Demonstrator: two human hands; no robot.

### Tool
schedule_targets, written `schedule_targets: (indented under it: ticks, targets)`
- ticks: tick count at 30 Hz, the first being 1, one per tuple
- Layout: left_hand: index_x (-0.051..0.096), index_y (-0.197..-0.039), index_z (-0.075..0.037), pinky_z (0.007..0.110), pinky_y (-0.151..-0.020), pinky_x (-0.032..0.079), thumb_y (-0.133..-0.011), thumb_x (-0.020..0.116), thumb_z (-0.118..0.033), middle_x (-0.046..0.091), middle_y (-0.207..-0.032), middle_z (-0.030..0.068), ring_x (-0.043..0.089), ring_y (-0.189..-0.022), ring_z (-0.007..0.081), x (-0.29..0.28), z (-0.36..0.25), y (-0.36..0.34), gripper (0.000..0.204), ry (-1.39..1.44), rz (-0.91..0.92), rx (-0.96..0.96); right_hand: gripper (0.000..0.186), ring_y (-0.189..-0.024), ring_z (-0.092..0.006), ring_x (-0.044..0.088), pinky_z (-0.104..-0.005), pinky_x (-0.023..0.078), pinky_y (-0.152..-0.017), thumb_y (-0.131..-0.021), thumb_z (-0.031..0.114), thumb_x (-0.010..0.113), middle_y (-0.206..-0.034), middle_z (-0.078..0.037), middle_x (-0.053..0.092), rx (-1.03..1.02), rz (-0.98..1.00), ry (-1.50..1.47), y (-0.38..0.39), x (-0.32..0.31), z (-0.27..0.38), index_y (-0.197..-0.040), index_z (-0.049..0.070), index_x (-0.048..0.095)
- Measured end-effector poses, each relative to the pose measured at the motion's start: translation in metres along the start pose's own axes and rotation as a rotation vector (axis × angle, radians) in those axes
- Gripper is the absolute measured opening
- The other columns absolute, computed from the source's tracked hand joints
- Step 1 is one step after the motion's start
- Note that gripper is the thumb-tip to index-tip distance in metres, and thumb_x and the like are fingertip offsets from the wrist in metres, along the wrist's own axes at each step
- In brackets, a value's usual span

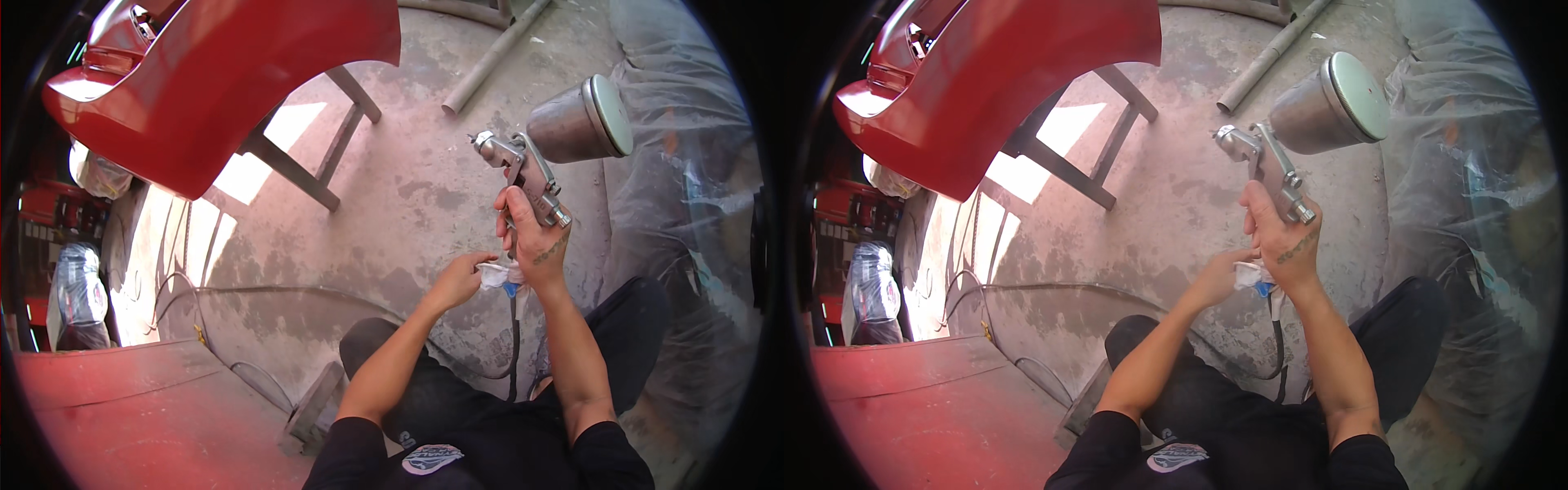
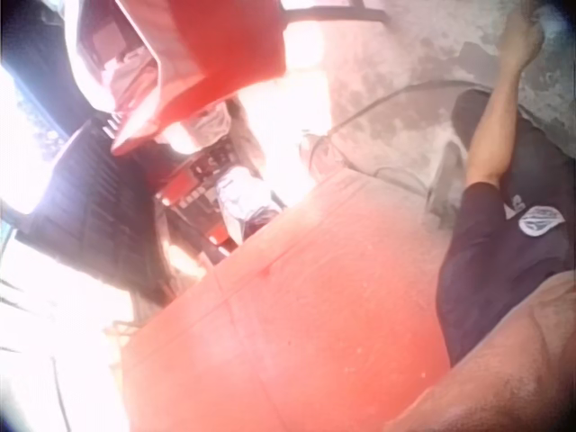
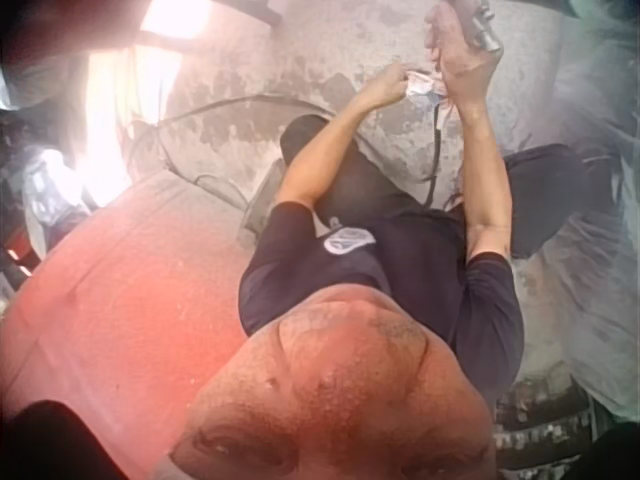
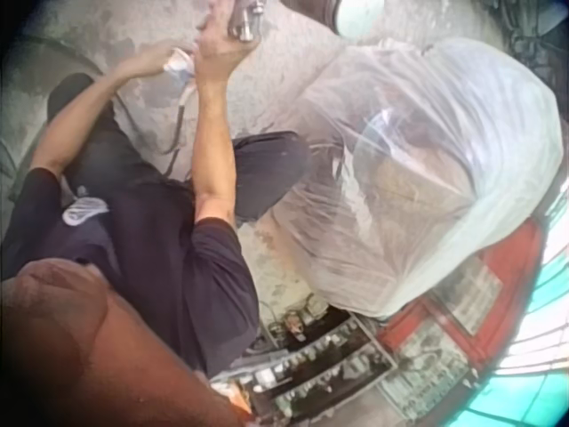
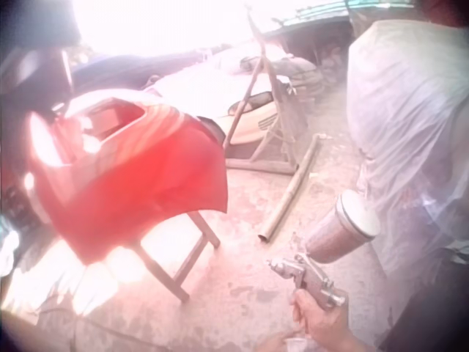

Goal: The person carries a metal rack to a painting stand, picks up a spray gun, and applies red paint to a car bumper.

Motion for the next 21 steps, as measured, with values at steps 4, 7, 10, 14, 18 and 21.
schedule_targets:
  ticks: [4, 7, 10, 14, 18, 21]
  targets:
    - [0.070, -0.111, -0.005, 0.044, -0.076, 0.053, -0.089, 0.068, -0.027, 0.072, -0.097, 0.0204, 0.070, -0.087, 0.0357, -0.001, 0.015, 0.006, 0.031, -0.567, 0.127, -0.069, 0.023, -0.051, -0.0075, 0.052, -0.0239, 0.041, -0.046, -0.100, 0.020, 0.063, -0.066, -0.002, 0.062, -0.045, -0.185, -0.016, -0.004, 0.000, -0.003, -0.096, -0.001, 0.069]
    - [0.071, -0.108, -0.007, 0.047, -0.077, 0.052, -0.089, 0.067, -0.031, 0.071, -0.097, 0.0215, 0.068, -0.091, 0.0405, 0.000, 0.025, 0.011, 0.031, -0.657, 0.153, -0.054, 0.023, -0.051, -0.0077, 0.053, -0.0246, 0.041, -0.047, -0.099, 0.021, 0.064, -0.069, -0.002, 0.063, -0.022, -0.208, -0.006, 0.009, 0.001, -0.006, -0.096, -0.001, 0.069]
    - [0.071, -0.108, -0.008, 0.048, -0.077, 0.053, -0.087, 0.067, -0.034, 0.072, -0.096, 0.0203, 0.068, -0.092, 0.0412, -0.002, 0.048, 0.011, 0.033, -0.623, 0.148, 0.000, 0.019, -0.056, -0.0088, 0.057, -0.0265, 0.044, -0.049, -0.097, 0.017, 0.066, -0.075, -0.005, 0.066, 0.012, -0.056, 0.016, 0.029, 0.007, -0.002, -0.100, -0.001, 0.069]
    - [0.071, -0.108, -0.010, 0.049, -0.077, 0.054, -0.086, 0.068, -0.032, 0.072, -0.096, 0.0185, 0.068, -0.091, 0.0412, -0.003, 0.072, 0.014, 0.031, -0.371, -0.042, 0.133, 0.024, -0.063, -0.0180, 0.066, -0.0318, 0.053, -0.060, -0.090, 0.007, 0.070, -0.079, -0.009, 0.068, -0.207, 0.228, 0.182, 0.053, 0.025, 0.019, -0.111, -0.002, 0.066]
    - [0.072, -0.107, -0.012, 0.049, -0.079, 0.055, -0.085, 0.069, -0.030, 0.073, -0.098, 0.0168, 0.069, -0.092, 0.0394, 0.004, 0.075, 0.028, 0.029, -0.514, 0.051, 0.127, 0.026, -0.065, -0.0181, 0.067, -0.0313, 0.054, -0.061, -0.090, 0.014, 0.066, -0.082, -0.011, 0.071, -0.605, 0.438, 0.213, 0.067, 0.055, 0.038, -0.108, -0.004, 0.065]
    - [0.073, -0.107, -0.012, 0.050, -0.080, 0.055, -0.084, 0.070, -0.029, 0.073, -0.101, 0.0155, 0.070, -0.095, 0.0373, 0.035, 0.088, 0.042, 0.029, -0.746, 0.346, 0.145, 0.031, -0.064, -0.0178, 0.066, -0.0299, 0.053, -0.061, -0.090, 0.018, 0.066, -0.085, -0.011, 0.072, -0.618, 0.474, 0.206, 0.075, 0.066, 0.029, -0.111, -0.005, 0.065]
Point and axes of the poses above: each hand's wrist, its own y-axis away from the middle knuckle, its own x-axis out of the palm, z = x × y, the point moved 4 cm from there along -y, towards the middle knuckle
